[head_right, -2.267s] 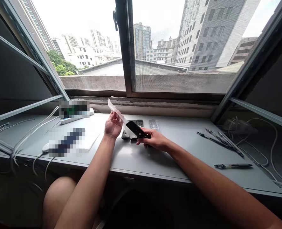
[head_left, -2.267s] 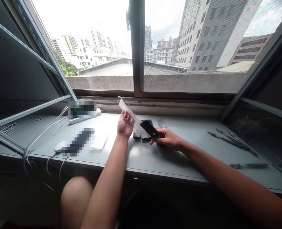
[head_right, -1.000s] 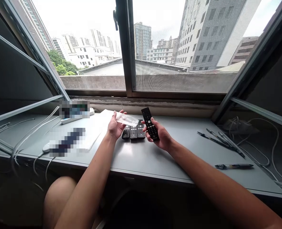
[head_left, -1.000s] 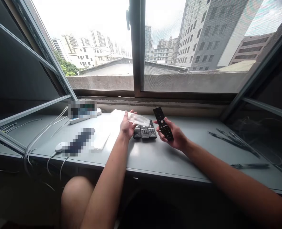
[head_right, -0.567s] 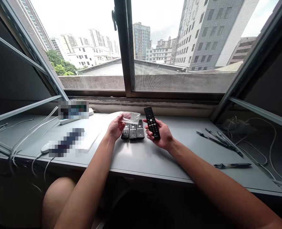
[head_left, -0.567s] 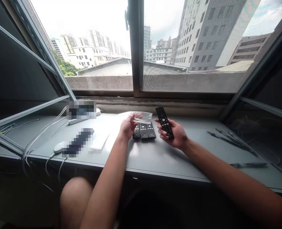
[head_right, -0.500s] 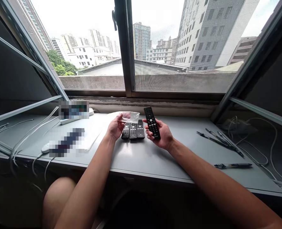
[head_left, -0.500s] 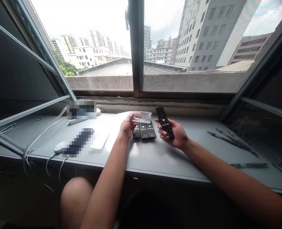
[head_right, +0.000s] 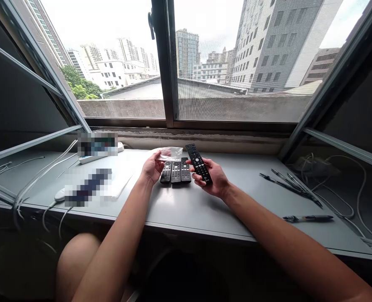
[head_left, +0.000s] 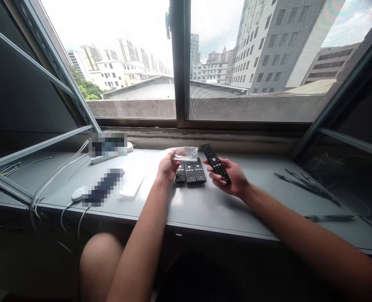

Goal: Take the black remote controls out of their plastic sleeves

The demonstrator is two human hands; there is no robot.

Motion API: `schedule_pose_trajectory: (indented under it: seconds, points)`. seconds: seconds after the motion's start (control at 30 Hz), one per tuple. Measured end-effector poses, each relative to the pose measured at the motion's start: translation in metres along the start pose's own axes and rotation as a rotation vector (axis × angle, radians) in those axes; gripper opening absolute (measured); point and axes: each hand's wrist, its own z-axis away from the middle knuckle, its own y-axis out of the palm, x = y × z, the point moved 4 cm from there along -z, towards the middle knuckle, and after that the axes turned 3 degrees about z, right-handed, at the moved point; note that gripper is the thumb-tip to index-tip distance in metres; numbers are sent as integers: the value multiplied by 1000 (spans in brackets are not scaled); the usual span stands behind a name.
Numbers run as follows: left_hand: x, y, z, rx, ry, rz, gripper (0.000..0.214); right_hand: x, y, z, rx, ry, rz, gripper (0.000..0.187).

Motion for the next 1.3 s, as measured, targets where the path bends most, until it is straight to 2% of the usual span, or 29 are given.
schedule_pose_trajectory:
  seconds: [0.2,0.37,0.57,0.77,0.97,1.13,1.3]
  points:
    - [1,0,0,8,-1,-3,20,0,0,-1,-41,-37,-8,26]
    - [2,-1,-2,14,5,-17,20,-4,-5,-2,-102,31,-30,18]
    - [2,-3,-5,5,13,10,19,-4,-1,-1,-55,70,-49,29]
    - [0,-4,-5,-14,37,29,19,-3,0,1,-60,79,-86,30]
    - [1,-7,-8,-21,55,39,18,-3,0,-1,7,65,-175,35]
    - [1,-9,-10,-19,43,41,19,-1,-4,-3,-43,40,-231,43]
    - [1,-7,-8,-14,37,27,20,0,-8,-2,-90,44,-229,34]
